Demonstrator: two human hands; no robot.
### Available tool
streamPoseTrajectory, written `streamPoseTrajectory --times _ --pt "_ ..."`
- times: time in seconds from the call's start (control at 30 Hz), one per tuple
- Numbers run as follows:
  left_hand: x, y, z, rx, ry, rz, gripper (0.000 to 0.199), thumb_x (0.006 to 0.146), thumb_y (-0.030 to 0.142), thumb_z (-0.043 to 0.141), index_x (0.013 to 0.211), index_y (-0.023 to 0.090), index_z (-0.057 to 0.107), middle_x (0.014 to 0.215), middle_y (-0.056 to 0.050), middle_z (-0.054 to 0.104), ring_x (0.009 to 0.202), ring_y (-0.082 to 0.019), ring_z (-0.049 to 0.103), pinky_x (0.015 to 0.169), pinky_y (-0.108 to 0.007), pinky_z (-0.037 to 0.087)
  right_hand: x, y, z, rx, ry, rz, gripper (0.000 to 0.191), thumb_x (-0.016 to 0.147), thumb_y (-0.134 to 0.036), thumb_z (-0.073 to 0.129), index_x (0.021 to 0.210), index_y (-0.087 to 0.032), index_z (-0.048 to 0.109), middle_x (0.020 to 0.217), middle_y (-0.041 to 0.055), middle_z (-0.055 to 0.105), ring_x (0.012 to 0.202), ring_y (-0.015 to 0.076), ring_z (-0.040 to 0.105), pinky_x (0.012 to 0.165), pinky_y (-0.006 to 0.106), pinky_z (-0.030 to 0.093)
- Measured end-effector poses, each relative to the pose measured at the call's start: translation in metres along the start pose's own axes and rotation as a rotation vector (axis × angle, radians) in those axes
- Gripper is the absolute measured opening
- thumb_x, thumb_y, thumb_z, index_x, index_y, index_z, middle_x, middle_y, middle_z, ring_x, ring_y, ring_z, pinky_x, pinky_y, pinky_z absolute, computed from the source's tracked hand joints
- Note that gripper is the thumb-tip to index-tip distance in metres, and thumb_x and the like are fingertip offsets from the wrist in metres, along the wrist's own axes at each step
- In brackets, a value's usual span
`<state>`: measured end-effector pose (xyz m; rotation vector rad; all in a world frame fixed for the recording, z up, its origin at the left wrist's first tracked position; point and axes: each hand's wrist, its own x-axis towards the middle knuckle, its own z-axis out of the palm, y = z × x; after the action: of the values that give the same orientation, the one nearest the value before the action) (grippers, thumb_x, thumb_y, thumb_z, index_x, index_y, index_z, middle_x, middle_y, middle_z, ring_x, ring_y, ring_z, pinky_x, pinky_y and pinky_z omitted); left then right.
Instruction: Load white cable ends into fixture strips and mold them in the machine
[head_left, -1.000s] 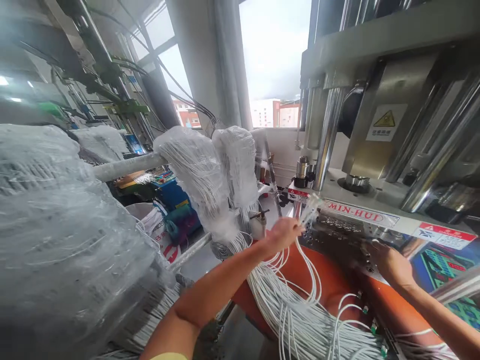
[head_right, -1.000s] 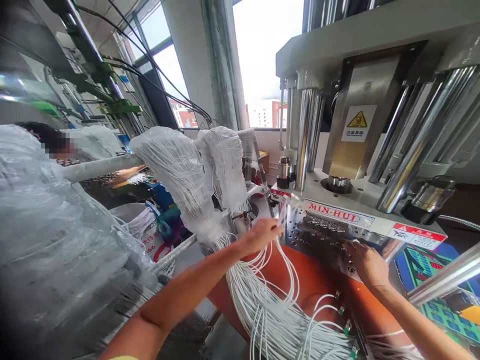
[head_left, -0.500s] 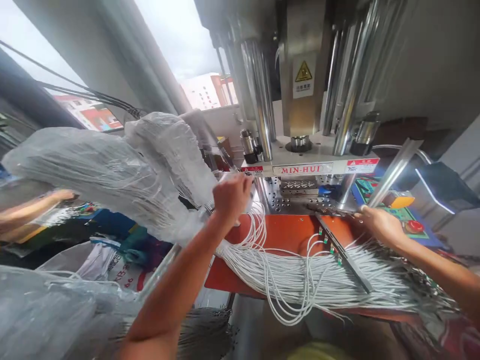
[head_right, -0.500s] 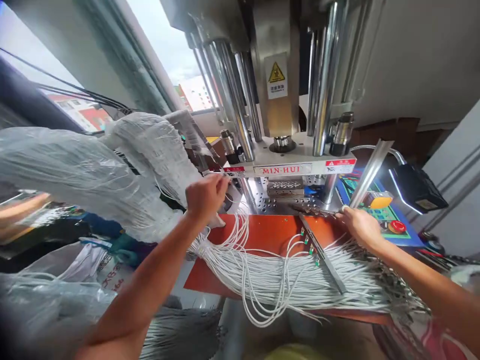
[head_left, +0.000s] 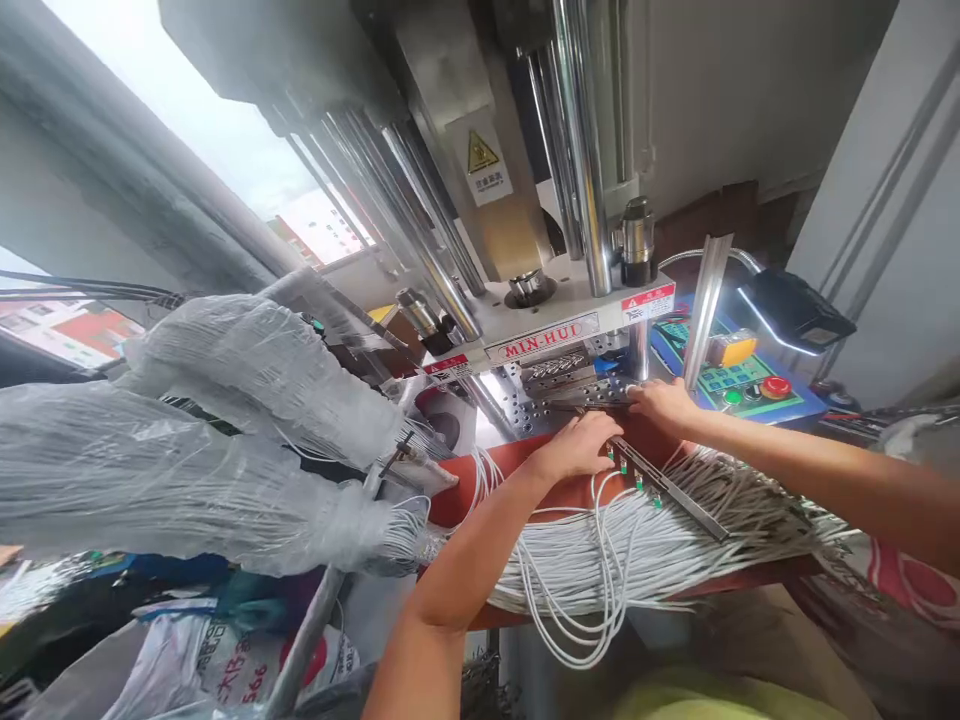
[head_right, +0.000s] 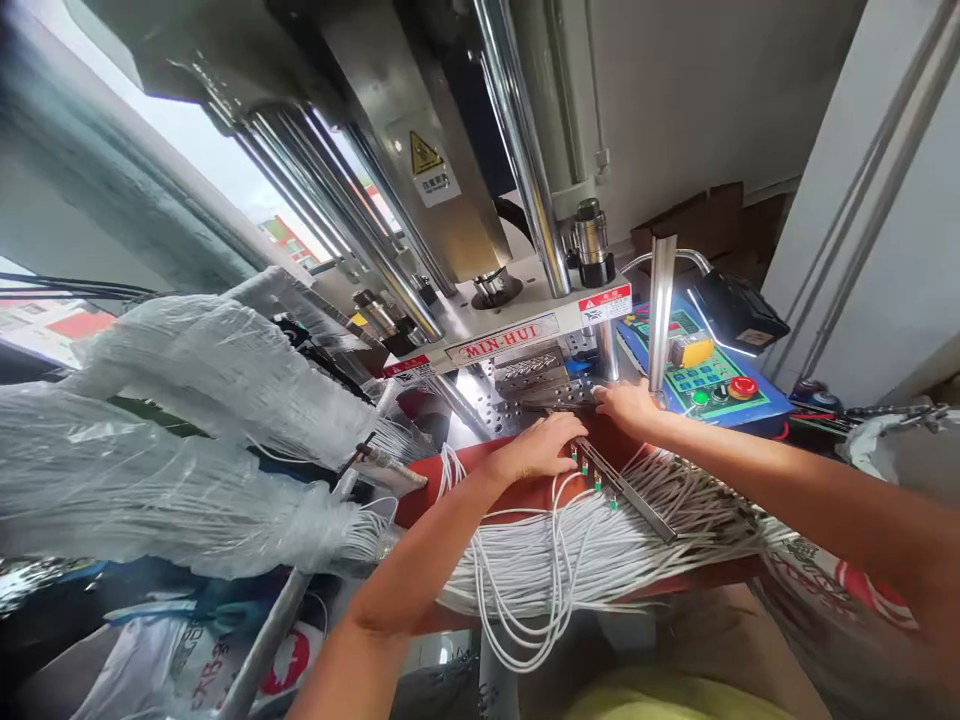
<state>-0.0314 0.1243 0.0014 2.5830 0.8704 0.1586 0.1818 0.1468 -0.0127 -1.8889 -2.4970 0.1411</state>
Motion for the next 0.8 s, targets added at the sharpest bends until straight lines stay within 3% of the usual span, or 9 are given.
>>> streamPoseTrajectory --times 0.1,0.23,0.33,0.43,0.53,0.6,0.8 --pt "0.001 -0.003 0.001 0.085 -0.012 0.083 0.045 0.075 0.023 0.067 0.119 0.02 0.058 0.121 -0.007 0.059 0.117 -0.024 0.048 0.102 -0.038 0.041 -0.022 -0.01 -0.014 0.004 0.004 -0.007 0.03 0.09 -0.035 0.05 0.113 -0.018 0.056 0.11 0.0146 0.063 0.104 0.0314 0.055 0.079 0.044 0.04" --pt "0.004 -0.008 -0.001 0.065 -0.011 0.137 0.039 0.075 0.026 0.068 0.113 0.019 0.062 0.11 -0.007 0.063 0.108 -0.024 0.053 0.096 -0.036 0.044 -0.085 -0.029 -0.022 0.09 0.006 -0.165 0.059 0.082 -0.039 0.058 0.135 -0.018 0.042 0.11 0.0133 0.064 0.098 0.0288 0.059 0.071 0.035 0.041" --pt "0.004 -0.009 -0.001 0.07 0.006 0.163 0.037 0.075 0.025 0.066 0.111 0.019 0.063 0.106 -0.006 0.066 0.105 -0.023 0.054 0.096 -0.036 0.043 -0.119 -0.04 -0.009 0.097 -0.048 -0.163 0.061 0.077 -0.023 0.059 0.135 -0.016 0.042 0.095 0.0104 0.066 0.084 0.0256 0.061 0.063 0.032 0.04" --pt "-0.001 -0.008 0.0 0.11 0.04 0.138 0.035 0.074 0.025 0.066 0.108 0.018 0.065 0.103 -0.006 0.068 0.102 -0.023 0.055 0.094 -0.035 0.044 -0.128 -0.044 0.015 0.08 0.042 -0.16 0.054 0.078 -0.014 0.054 0.132 -0.013 0.046 0.088 0.0094 0.064 0.08 0.0235 0.06 0.062 0.03 0.041" --pt "-0.01 -0.009 -0.001 0.156 0.134 0.057 0.033 0.073 0.026 0.067 0.106 0.019 0.066 0.1 -0.005 0.068 0.099 -0.023 0.054 0.092 -0.035 0.046 -0.115 -0.037 0.031 0.026 0.187 -0.196 0.058 0.08 -0.012 0.051 0.137 -0.009 0.039 0.09 0.0115 0.063 0.081 0.0239 0.059 0.064 0.031 0.044" --pt "-0.014 -0.015 -0.006 0.178 0.234 -0.025 0.037 0.071 0.026 0.068 0.107 0.02 0.066 0.1 -0.004 0.068 0.101 -0.023 0.054 0.092 -0.035 0.046 -0.095 -0.027 0.029 -0.008 0.251 -0.272 0.055 0.083 -0.014 0.051 0.136 -0.011 0.041 0.094 0.0122 0.062 0.085 0.0249 0.057 0.066 0.033 0.045" --pt "-0.007 -0.063 -0.037 0.217 0.533 -0.333 0.038 0.069 0.025 0.072 0.106 0.021 0.068 0.103 -0.004 0.07 0.103 -0.024 0.054 0.092 -0.035 0.047 0.021 -0.003 -0.006 -0.032 0.333 -0.51 0.031 0.087 -0.021 0.056 0.118 -0.016 0.058 0.095 0.0107 0.062 0.092 0.0257 0.053 0.075 0.035 0.047"
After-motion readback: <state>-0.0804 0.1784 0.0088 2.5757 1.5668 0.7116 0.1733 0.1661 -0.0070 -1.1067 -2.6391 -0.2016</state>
